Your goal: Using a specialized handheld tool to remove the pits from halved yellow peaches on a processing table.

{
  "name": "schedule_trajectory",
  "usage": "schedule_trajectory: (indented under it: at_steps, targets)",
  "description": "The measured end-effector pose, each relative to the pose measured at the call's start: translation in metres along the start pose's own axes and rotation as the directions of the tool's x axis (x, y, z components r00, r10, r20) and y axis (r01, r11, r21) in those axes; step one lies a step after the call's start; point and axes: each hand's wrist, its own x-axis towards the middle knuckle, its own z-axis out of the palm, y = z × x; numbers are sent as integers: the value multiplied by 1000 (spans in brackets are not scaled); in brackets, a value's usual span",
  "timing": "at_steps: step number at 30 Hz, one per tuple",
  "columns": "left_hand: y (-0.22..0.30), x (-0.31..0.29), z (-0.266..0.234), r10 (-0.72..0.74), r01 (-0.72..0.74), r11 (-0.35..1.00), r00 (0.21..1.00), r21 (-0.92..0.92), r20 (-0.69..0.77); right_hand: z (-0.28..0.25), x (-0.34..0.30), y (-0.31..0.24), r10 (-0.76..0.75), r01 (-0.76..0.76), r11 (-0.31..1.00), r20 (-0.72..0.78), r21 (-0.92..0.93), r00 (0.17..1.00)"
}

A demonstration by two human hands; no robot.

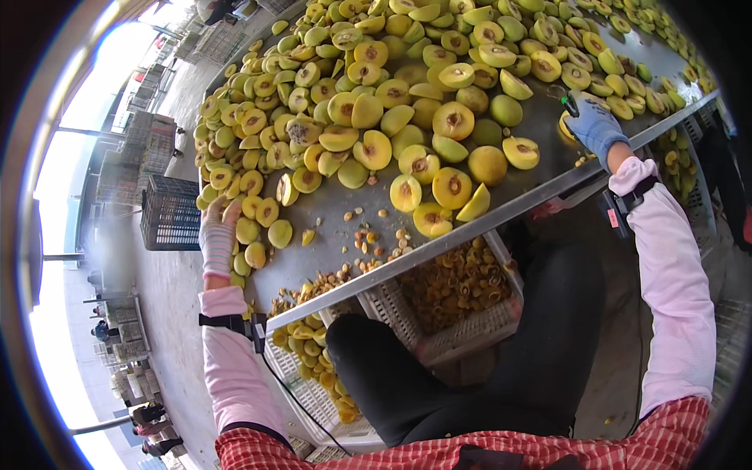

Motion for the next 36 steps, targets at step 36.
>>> schedule_trajectory:
  at_steps: [36]
  targets:
    - [59, -36, 50, 87, -82, 986, 996, -144, 32, 0, -40, -225, -462, 352, 744, 56, 568, 885]
